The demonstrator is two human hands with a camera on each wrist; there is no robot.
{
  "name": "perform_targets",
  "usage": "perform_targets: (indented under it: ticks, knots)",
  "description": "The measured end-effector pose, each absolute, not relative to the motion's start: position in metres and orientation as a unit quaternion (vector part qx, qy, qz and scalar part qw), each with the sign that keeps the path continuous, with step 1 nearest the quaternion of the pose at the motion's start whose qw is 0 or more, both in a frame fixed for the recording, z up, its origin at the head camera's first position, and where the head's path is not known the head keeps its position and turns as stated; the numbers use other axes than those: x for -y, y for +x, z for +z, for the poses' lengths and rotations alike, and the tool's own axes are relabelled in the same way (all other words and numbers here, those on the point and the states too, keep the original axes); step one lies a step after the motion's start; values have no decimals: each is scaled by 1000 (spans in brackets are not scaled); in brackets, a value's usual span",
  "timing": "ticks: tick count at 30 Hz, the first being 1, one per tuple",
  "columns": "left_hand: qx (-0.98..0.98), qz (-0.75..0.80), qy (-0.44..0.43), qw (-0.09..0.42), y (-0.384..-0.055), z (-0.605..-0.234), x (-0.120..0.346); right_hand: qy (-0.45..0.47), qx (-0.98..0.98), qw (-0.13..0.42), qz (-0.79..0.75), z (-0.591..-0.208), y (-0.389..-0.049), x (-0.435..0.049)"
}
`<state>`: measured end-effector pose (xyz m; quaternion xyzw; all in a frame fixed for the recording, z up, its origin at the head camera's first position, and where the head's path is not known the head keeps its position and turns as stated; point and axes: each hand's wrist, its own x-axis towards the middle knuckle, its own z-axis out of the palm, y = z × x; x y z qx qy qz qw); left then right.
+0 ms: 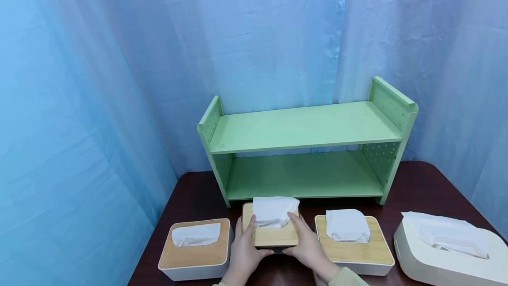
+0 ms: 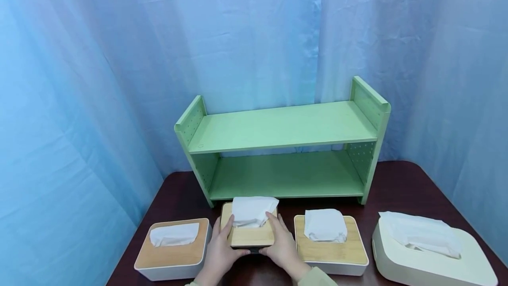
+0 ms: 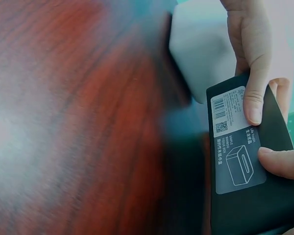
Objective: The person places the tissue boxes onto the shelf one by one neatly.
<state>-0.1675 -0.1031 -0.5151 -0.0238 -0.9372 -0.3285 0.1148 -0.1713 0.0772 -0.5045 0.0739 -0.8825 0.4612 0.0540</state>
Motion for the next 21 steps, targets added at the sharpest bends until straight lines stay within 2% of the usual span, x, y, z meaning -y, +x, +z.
perform_targets:
  ticks: [9,21]
  knots:
    - [934,-327,-48,136,-177,-493,99,76,875,58,474,-486,-182,-82]
    - [930,-348,-46,109,-201,-474,91,71,886,38,457,-468,-207,-91]
